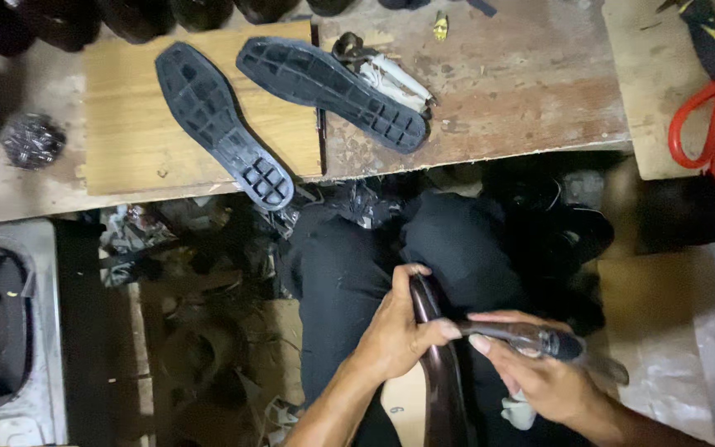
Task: The person attaches a new sole to a shoe using a hammer and a shoe last. They repeatedly tap the sole edges to secure it, then place the finished shoe on a shelf.
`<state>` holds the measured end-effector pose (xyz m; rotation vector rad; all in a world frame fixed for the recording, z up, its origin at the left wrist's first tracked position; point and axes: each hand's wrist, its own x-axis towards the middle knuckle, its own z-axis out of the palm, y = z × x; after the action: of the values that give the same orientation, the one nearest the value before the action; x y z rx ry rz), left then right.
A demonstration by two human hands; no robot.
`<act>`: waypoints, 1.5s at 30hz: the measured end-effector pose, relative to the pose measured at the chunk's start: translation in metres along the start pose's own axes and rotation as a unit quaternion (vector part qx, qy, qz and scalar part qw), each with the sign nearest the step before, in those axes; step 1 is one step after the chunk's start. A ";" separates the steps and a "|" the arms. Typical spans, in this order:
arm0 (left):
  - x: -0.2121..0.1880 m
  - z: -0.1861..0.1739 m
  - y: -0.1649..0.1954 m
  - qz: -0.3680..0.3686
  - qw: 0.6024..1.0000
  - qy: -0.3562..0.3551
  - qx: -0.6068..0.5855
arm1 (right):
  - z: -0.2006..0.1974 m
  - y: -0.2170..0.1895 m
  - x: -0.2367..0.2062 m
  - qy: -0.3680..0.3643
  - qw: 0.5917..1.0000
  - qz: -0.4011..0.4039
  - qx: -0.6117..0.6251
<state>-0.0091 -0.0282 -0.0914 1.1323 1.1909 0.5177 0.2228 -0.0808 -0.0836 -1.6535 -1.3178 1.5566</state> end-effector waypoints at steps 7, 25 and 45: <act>0.026 -0.012 0.019 -0.012 0.996 -0.021 0.086 | -0.008 0.003 0.033 0.007 0.991 0.080 0.112; -0.015 0.000 0.055 0.189 0.979 0.032 0.077 | -0.042 -0.024 0.025 -0.057 0.970 0.046 0.232; -0.082 0.051 0.062 0.374 0.899 -0.077 0.215 | -0.099 -0.049 -0.073 -0.130 0.987 0.085 -0.048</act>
<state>0.0232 -0.0924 -0.0016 1.9973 0.7071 0.7414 0.3113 -0.1013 0.0130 -1.7026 -1.4337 1.8893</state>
